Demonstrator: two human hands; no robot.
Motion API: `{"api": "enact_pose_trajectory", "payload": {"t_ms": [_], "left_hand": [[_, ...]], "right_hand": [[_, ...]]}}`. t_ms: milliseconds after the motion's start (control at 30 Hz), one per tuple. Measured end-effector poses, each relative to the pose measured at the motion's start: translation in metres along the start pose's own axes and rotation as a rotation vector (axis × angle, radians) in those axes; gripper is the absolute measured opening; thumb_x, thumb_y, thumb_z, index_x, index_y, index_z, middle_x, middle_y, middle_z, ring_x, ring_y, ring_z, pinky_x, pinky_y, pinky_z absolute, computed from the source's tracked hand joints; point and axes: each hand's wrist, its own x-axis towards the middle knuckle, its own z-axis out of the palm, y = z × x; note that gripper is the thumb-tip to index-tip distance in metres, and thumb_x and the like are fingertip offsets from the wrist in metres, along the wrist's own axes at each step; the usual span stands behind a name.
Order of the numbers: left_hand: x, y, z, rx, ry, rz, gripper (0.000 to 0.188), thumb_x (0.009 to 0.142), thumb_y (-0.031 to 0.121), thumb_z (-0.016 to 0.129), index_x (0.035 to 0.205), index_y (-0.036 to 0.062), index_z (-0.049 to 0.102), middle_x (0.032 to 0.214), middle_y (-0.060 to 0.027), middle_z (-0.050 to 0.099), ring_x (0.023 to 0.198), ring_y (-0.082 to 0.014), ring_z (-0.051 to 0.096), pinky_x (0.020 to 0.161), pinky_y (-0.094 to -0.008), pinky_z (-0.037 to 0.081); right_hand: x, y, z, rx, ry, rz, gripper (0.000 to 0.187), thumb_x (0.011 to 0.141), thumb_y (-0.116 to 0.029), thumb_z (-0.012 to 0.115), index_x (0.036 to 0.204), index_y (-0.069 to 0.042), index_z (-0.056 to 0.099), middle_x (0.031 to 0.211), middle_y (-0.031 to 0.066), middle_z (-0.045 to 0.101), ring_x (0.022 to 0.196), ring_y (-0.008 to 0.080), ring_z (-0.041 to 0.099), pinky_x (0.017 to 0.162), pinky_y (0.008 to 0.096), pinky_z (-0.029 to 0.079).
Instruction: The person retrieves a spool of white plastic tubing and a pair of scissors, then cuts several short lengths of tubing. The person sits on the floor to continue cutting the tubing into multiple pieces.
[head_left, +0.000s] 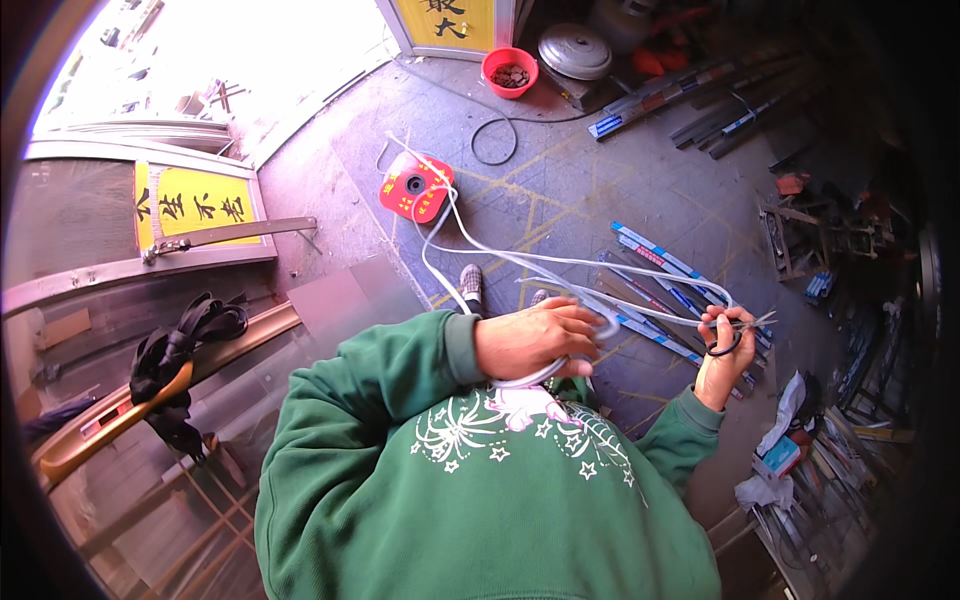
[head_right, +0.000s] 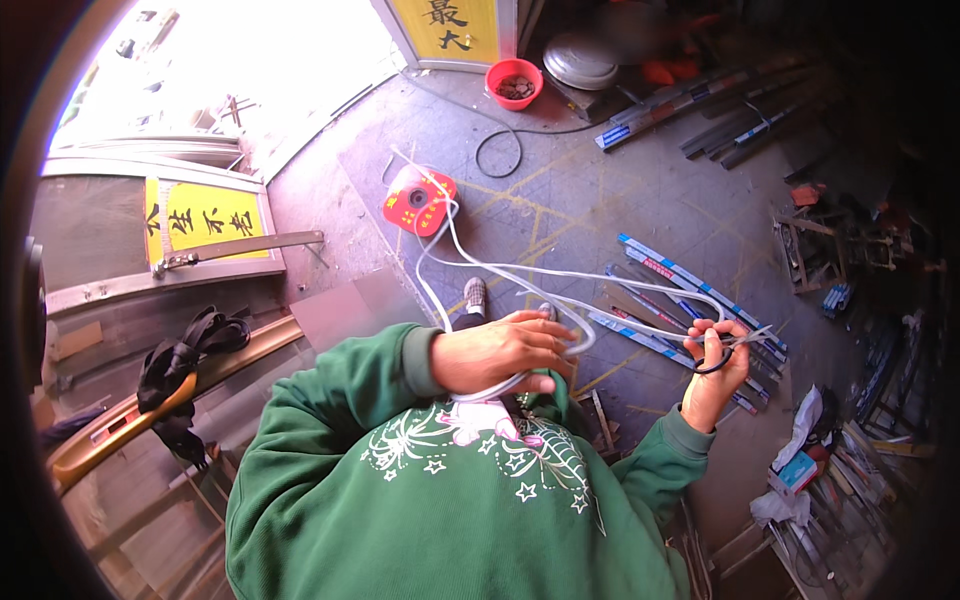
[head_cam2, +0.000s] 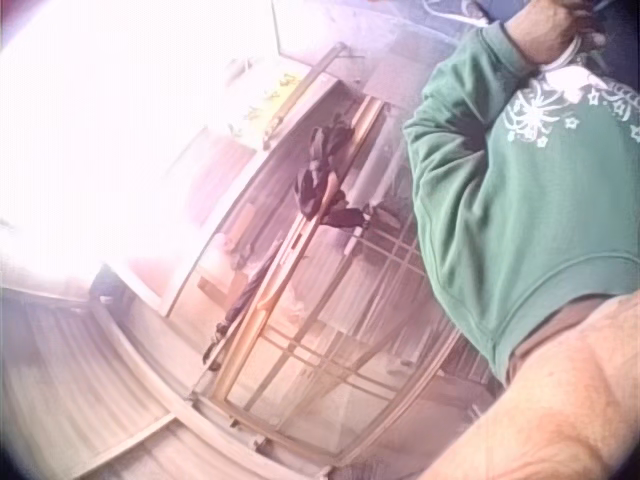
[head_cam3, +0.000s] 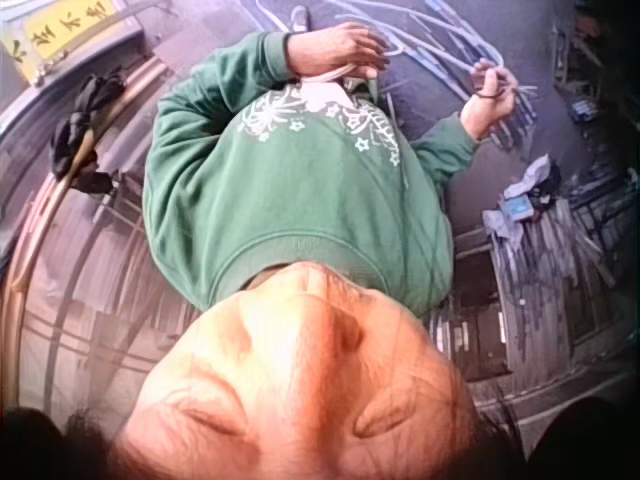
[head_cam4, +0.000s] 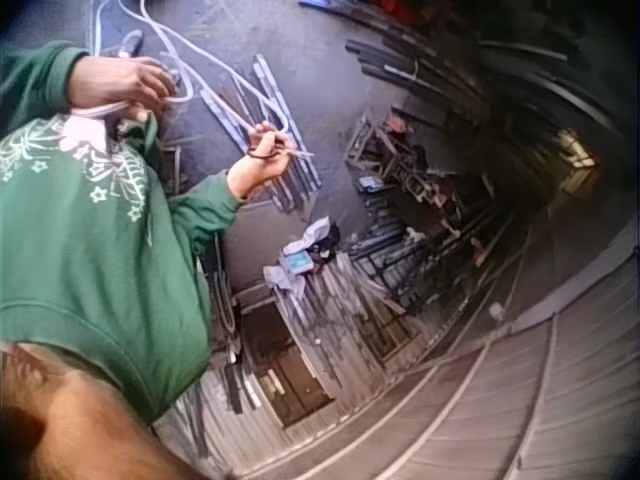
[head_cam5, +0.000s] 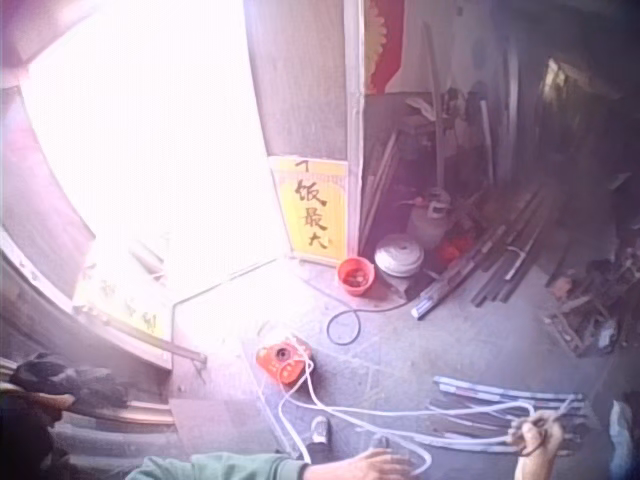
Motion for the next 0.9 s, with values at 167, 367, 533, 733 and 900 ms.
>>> {"api": "enact_pose_trajectory", "payload": {"t_ms": [167,367,533,733,900], "left_hand": [[0.027,0.007,0.046,-0.457,-0.146,-0.161,0.039,0.104,0.029,0.049,0.117,-0.0048,0.064,0.115,-0.0219,0.064,0.115,-0.0373,0.059,0.100,-0.0446,0.045],[-0.022,-0.060,0.144,-1.301,0.228,-0.624,0.046,0.105,0.039,0.048,0.106,-0.0024,0.069,0.093,-0.0145,0.071,0.085,-0.0246,0.069,0.082,-0.0362,0.056],[-0.224,-0.136,0.284,-0.235,0.664,-1.679,0.042,0.093,0.042,0.064,0.083,0.0017,0.065,0.080,-0.0183,0.067,0.071,-0.0263,0.068,0.056,-0.0400,0.050],[-0.318,-0.020,0.452,-0.356,0.437,-2.103,0.041,0.093,0.043,0.063,0.093,0.0028,0.067,0.085,-0.0183,0.069,0.081,-0.0309,0.068,0.068,-0.0456,0.050],[-0.253,0.007,0.484,-0.468,0.369,-2.094,0.042,0.093,0.044,0.062,0.102,0.0037,0.069,0.090,-0.0183,0.071,0.089,-0.0347,0.067,0.078,-0.0503,0.049]], "right_hand": [[0.013,-0.003,-0.047,-0.029,-0.136,0.022,0.012,0.094,-0.003,0.060,0.106,-0.006,0.057,0.099,0.0096,0.066,0.083,0.0140,0.065,0.069,0.0234,0.057],[0.027,0.011,-0.077,-0.050,-0.206,0.088,0.013,0.093,0.001,0.058,0.105,-0.004,0.058,0.093,0.0105,0.066,0.080,0.0141,0.066,0.067,0.0231,0.059],[0.053,0.021,-0.072,-0.107,-0.341,-0.030,0.014,0.093,0.003,0.059,0.106,-0.001,0.056,0.093,0.0109,0.067,0.082,0.0137,0.066,0.075,0.0253,0.059],[0.084,0.009,-0.058,-0.334,-0.266,-0.246,0.017,0.089,0.012,0.058,0.101,0.000,0.058,0.095,0.0052,0.061,0.086,0.0086,0.058,0.077,0.0235,0.052],[0.111,0.007,0.000,-0.540,-0.322,-0.414,0.020,0.083,0.011,0.060,0.099,-0.001,0.060,0.090,0.0071,0.063,0.083,0.0147,0.064,0.079,0.0281,0.053]]}}
